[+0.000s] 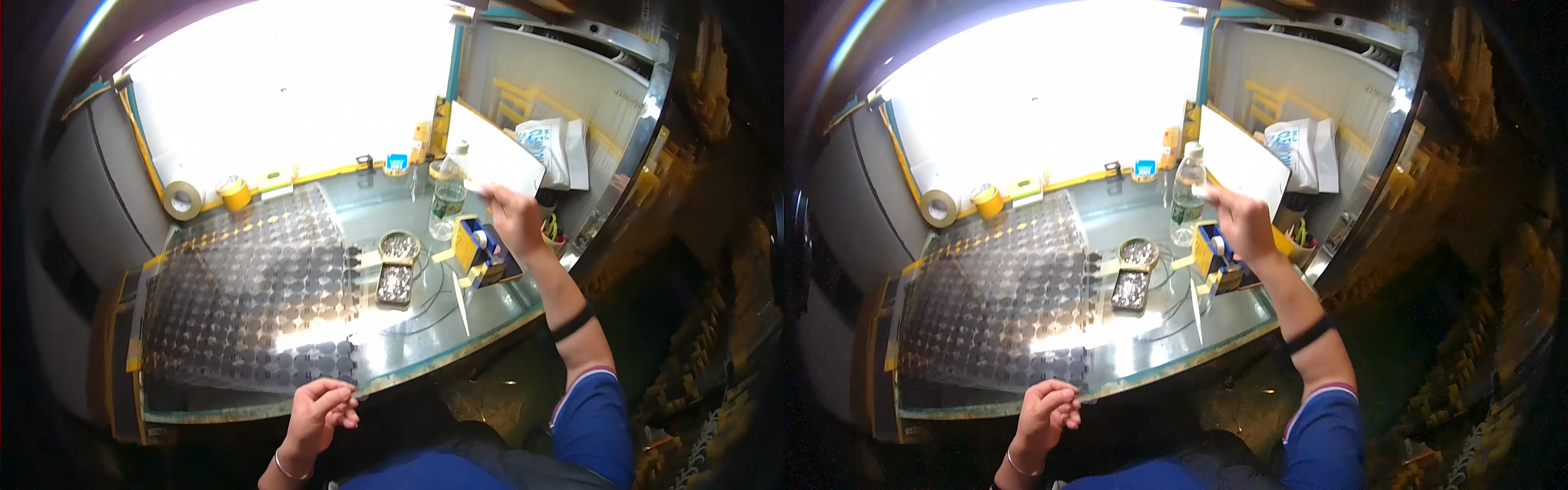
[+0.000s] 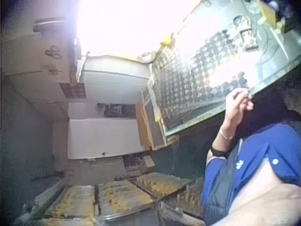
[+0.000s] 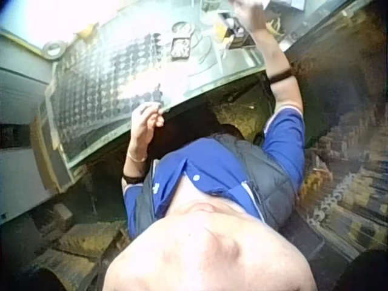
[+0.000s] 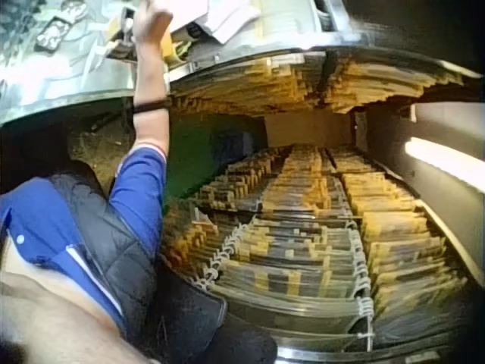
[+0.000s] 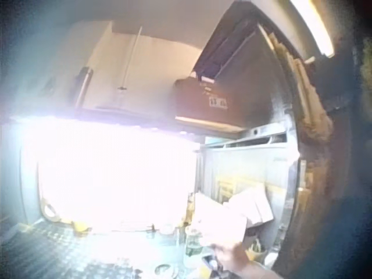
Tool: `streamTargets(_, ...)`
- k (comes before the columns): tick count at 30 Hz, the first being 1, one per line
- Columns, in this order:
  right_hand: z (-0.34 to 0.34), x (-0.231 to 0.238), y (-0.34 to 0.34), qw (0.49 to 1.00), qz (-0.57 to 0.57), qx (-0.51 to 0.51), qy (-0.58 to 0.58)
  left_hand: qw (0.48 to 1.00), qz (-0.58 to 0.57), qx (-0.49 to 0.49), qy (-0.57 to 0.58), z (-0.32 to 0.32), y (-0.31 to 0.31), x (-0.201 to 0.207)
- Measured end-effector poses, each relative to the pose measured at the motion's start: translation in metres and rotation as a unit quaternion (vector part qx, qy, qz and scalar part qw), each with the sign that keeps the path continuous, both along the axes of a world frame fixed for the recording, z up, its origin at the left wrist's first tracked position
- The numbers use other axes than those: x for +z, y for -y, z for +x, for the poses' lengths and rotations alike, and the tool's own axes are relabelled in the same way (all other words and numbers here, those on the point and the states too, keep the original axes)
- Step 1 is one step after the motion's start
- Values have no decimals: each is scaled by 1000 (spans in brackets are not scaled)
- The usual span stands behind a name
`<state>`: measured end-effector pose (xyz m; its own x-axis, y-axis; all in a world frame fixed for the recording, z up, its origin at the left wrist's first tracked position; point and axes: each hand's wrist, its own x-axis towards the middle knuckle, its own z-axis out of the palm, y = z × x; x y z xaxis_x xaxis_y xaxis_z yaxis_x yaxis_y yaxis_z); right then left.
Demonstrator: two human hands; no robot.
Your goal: The recorder is peeling small circular components from a plastic sheet and placing them into a small metal container.
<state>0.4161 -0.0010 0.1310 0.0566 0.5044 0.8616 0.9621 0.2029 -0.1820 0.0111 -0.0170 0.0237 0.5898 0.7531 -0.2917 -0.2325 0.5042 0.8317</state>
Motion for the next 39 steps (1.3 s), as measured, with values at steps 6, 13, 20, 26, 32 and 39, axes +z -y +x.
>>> streamTargets(6, 31, 40, -69, 992, 58, -103, 48, 1000, 0, 13, 9, -17, -4, -6)
streamTargets(13, 36, 30, -86, 991, -32, -123, 43, 1000, -4, 17, -1, -25, -6, -4)
streamTargets(20, 42, 22, -89, 990, -26, -136, 39, 1000, -9, 13, -4, -23, -4, -2)
streamTargets(26, 47, 18, -102, 989, -38, -127, -71, 1000, -4, -9, 25, -25, -4, -5)
streamTargets(32, 55, 135, 2, 876, 477, 18, -74, 1000, -13, 18, 2, -24, -5, 0)
streamTargets(39, 41, 115, -7, 912, 401, 73, 50, 877, 441, -192, -21, 78, 12, 16)
